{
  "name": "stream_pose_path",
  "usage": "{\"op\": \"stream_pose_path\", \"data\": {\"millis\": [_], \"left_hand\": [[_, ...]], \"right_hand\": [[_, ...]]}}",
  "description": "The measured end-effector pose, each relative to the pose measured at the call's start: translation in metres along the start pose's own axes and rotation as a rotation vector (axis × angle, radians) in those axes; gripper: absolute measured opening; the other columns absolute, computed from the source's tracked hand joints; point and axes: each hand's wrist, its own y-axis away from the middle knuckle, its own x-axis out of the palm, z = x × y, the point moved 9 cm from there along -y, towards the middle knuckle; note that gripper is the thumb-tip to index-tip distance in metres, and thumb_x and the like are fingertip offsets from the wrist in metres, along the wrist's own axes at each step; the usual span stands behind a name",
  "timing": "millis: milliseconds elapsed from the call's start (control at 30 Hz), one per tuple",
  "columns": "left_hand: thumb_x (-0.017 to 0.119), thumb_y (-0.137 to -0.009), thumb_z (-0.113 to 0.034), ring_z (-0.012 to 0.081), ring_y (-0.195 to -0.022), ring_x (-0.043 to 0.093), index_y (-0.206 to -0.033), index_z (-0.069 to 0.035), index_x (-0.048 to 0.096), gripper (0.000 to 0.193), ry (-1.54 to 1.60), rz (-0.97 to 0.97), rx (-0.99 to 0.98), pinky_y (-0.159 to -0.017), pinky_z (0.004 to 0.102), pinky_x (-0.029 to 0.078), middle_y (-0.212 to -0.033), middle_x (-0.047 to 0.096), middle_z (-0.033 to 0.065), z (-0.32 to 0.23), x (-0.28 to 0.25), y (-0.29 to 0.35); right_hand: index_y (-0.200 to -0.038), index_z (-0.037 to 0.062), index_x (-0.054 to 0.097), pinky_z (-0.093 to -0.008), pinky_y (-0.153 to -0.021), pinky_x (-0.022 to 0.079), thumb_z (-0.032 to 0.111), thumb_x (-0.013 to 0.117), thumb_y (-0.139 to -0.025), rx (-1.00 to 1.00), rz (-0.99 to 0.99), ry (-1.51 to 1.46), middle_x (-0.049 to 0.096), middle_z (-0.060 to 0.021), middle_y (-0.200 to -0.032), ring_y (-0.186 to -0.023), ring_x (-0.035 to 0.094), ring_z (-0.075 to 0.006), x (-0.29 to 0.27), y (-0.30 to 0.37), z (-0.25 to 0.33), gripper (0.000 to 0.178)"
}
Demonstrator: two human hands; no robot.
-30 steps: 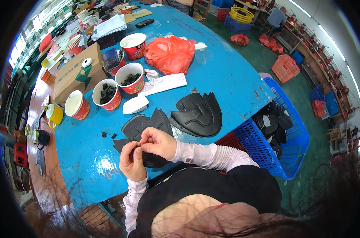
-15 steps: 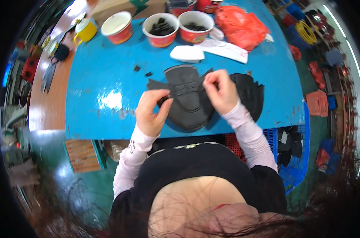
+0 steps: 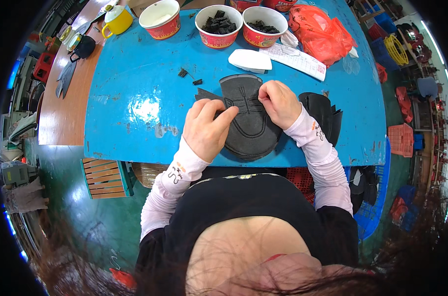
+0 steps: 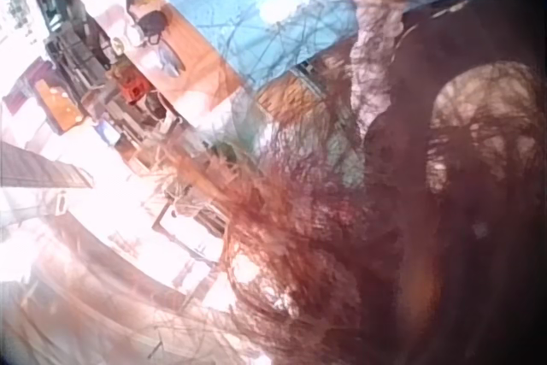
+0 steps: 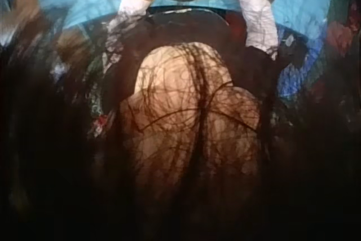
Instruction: Manually attaching small leather components to a shoe upper part using plastic clips or rivets.
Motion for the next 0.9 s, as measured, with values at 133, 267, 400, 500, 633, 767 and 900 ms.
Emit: {"op": "stream_pose_path", "data": {"millis": [133,267,400,500,633,767,900], "left_hand": [[0.068,-0.072,0.000,0.0272,-0.089,0.057,-0.103,-0.007,0.068,0.032,-0.075,0.079,0.016,-0.076,0.0383,0.047,-0.094,0.059,0.0070,-0.002,0.015,-0.010],[0.064,-0.074,-0.007,0.0235,-0.085,0.056,-0.102,-0.010,0.069,0.029,-0.197,0.141,0.078,-0.074,0.0355,0.045,-0.089,0.057,0.0043,-0.011,0.032,-0.023],[0.061,-0.075,-0.011,0.0218,-0.085,0.054,-0.100,-0.011,0.069,0.026,-0.286,0.255,0.106,-0.074,0.0336,0.045,-0.084,0.053,0.0029,-0.013,0.050,-0.032],[0.061,-0.075,-0.011,0.0220,-0.085,0.055,-0.100,-0.011,0.069,0.027,-0.297,0.273,0.114,-0.074,0.0337,0.045,-0.084,0.054,0.0033,-0.014,0.049,-0.035],[0.061,-0.074,-0.014,0.0200,-0.082,0.052,-0.080,-0.010,0.063,0.007,-0.308,0.165,0.169,-0.070,0.0316,0.043,-0.079,0.052,0.0024,-0.020,0.043,-0.035],[0.060,-0.075,-0.012,0.0217,-0.086,0.054,-0.099,-0.009,0.070,0.026,-0.305,0.254,0.130,-0.073,0.0333,0.044,-0.083,0.054,0.0031,-0.015,0.049,-0.028],[0.060,-0.074,-0.011,0.0216,-0.086,0.053,-0.099,-0.010,0.071,0.027,-0.294,0.249,0.140,-0.074,0.0327,0.044,-0.083,0.054,0.0027,-0.016,0.049,-0.031]], "right_hand": [[-0.090,0.0038,0.049,-0.0382,-0.071,0.047,-0.005,0.062,-0.079,-0.029,0.000,0.037,0.056,-0.0125,-0.080,-0.078,0.058,-0.0326,0.000,0.001,0.004,0.019],[-0.092,0.0068,0.048,-0.0398,-0.069,0.044,-0.001,0.062,-0.079,-0.047,0.016,0.066,0.058,-0.0089,-0.079,-0.079,0.059,-0.0309,0.003,-0.001,0.005,0.020],[-0.090,0.0074,0.054,-0.0392,-0.071,0.045,0.000,0.062,-0.079,-0.058,0.005,0.075,0.060,-0.0082,-0.080,-0.080,0.059,-0.0298,0.002,-0.002,0.003,0.015],[-0.089,0.0080,0.061,-0.0386,-0.073,0.047,0.001,0.063,-0.078,-0.076,-0.064,0.077,0.061,-0.0077,-0.083,-0.081,0.059,-0.0287,-0.010,0.004,0.001,0.013],[-0.088,0.0088,0.066,-0.0371,-0.074,0.047,0.004,0.062,-0.077,-0.095,-0.097,0.215,0.061,-0.0068,-0.088,-0.085,0.059,-0.0275,-0.010,0.008,0.010,0.013],[-0.090,0.0074,0.066,-0.0363,-0.075,0.047,0.006,0.061,-0.076,-0.101,-0.017,0.348,0.061,-0.0065,-0.091,-0.087,0.058,-0.0275,-0.002,0.015,0.029,0.014],[-0.092,0.0069,0.067,-0.0365,-0.077,0.048,0.003,0.062,-0.076,-0.083,-0.081,0.224,0.062,-0.0070,-0.091,-0.089,0.059,-0.0279,-0.006,0.017,0.013,0.017]]}}
